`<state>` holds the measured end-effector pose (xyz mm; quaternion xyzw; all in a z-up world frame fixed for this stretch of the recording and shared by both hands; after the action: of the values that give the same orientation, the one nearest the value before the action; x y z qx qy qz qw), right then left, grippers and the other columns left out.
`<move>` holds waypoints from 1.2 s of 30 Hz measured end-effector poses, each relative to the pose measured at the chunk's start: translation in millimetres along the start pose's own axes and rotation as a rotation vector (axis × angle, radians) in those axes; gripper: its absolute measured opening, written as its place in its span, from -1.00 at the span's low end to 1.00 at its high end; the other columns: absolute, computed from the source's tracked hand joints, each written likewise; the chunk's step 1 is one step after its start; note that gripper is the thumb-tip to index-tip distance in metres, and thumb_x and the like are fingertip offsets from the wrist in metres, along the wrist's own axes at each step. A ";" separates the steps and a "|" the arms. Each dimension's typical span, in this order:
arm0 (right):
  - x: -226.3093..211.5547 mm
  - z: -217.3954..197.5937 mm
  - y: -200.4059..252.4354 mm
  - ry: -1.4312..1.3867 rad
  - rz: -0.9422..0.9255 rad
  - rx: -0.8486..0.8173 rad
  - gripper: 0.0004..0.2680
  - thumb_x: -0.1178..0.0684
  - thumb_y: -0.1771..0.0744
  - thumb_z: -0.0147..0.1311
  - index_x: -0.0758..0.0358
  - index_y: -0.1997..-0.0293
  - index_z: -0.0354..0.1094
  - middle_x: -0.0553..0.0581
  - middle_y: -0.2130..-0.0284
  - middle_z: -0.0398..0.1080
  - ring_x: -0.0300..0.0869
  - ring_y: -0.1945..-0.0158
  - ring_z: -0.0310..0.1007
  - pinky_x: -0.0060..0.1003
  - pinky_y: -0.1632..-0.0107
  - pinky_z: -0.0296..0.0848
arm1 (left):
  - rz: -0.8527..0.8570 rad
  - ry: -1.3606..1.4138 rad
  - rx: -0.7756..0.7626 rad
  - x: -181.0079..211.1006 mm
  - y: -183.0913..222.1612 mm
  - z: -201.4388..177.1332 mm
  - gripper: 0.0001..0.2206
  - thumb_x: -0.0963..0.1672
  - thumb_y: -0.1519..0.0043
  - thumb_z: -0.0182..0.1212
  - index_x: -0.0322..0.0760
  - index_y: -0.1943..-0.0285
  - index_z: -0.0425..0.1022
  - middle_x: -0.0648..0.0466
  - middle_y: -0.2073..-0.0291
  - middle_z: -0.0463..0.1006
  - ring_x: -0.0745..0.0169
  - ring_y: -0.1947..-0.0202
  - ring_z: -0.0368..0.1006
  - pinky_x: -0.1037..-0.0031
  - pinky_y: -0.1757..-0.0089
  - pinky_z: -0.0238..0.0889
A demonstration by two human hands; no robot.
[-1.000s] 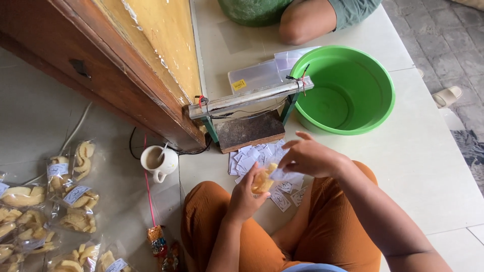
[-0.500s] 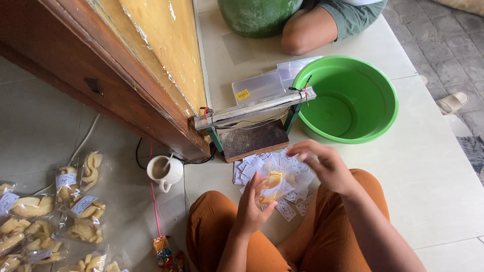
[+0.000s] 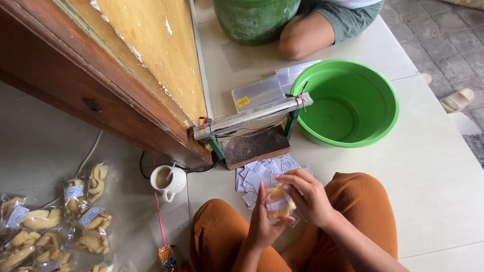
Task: Packaging individual pastries into plastic bags and sealing them with a heat sealer.
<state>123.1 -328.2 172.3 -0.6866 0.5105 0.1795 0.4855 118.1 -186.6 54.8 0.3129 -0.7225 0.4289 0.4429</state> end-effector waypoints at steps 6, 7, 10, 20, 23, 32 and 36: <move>-12.5 14.7 1.2 -0.103 -0.097 -0.202 -0.81 0.26 -0.37 -0.07 0.19 -0.01 0.46 0.09 0.24 0.48 -0.07 0.20 0.42 -0.25 0.08 0.39 | 0.033 -0.086 -0.014 -4.9 3.9 4.2 -0.01 0.14 -0.21 0.36 -0.45 -0.57 -0.24 -0.25 -0.34 0.35 -0.17 -0.30 0.38 0.19 -0.18 0.32; -4.1 10.5 -0.6 -0.112 -0.026 -0.169 -0.85 0.22 -0.37 -0.05 0.23 0.05 0.47 0.09 0.29 0.51 -0.12 0.26 0.49 -0.28 0.18 0.44 | 0.030 -0.081 -0.010 -7.5 5.9 3.7 0.00 0.09 -0.21 0.40 -0.41 -0.58 -0.30 -0.29 -0.40 0.25 -0.21 -0.36 0.31 0.18 -0.21 0.31; 6.1 4.5 2.8 -0.124 0.070 -0.120 -0.88 0.13 -0.38 0.00 0.27 0.12 0.47 0.10 0.31 0.56 -0.15 0.30 0.57 -0.31 0.24 0.51 | 0.017 -0.037 -0.022 -1.6 1.6 2.7 0.03 0.06 -0.22 0.42 -0.39 -0.60 -0.38 -0.33 -0.40 0.23 -0.19 -0.33 0.33 0.19 -0.17 0.36; 6.7 9.7 8.6 -0.100 0.084 -0.241 -0.88 0.08 -0.39 0.01 0.19 0.08 0.47 0.07 0.29 0.52 -0.13 0.26 0.52 -0.30 0.16 0.46 | -0.007 -0.080 -0.127 -3.6 -0.5 13.4 0.00 0.17 -0.28 0.24 -0.36 -0.59 -0.44 -0.28 -0.25 0.47 -0.19 -0.09 0.57 0.17 0.04 0.48; 9.3 -1.3 11.2 -0.140 0.071 -0.103 -0.88 0.07 -0.38 0.04 0.30 0.20 0.44 0.11 0.29 0.56 -0.11 0.23 0.57 -0.28 0.15 0.52 | -0.068 -0.060 -0.136 -17.2 4.3 14.2 0.06 0.09 -0.19 0.41 -0.41 -0.58 -0.42 -0.32 -0.43 0.22 -0.20 -0.24 0.45 0.22 -0.06 0.43; -10.4 -24.7 15.9 -0.164 -0.060 0.048 -0.87 0.08 -0.40 -0.02 0.28 0.16 0.44 0.13 0.27 0.55 -0.13 0.25 0.58 -0.30 0.16 0.55 | 0.240 -0.017 0.113 18.7 2.3 -11.2 -0.35 0.19 -0.47 -0.09 -0.20 -0.58 -0.02 -0.31 -0.39 0.29 -0.22 -0.32 0.35 -0.02 -0.22 0.32; -28.3 -25.2 12.2 -0.175 -0.112 0.023 -0.87 0.07 -0.39 -0.01 0.29 0.15 0.44 0.12 0.30 0.52 -0.10 0.28 0.54 -0.28 0.18 0.51 | 0.275 0.094 0.294 57.0 -9.2 -32.0 -0.63 0.09 -0.53 -0.12 0.04 -0.42 0.34 -0.18 -0.19 0.44 -0.04 -0.17 0.44 0.20 0.07 0.59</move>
<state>94.4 -334.8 199.0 -0.6902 0.4290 0.2054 0.5453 114.2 -166.0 117.4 0.2523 -0.6666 0.6003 0.3629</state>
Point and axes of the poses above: each hand's wrist, its own y-axis away from the middle knuckle, its own z-axis out of the palm, x = y × z, the point moved 9 cm from there along -y, towards the middle knuckle
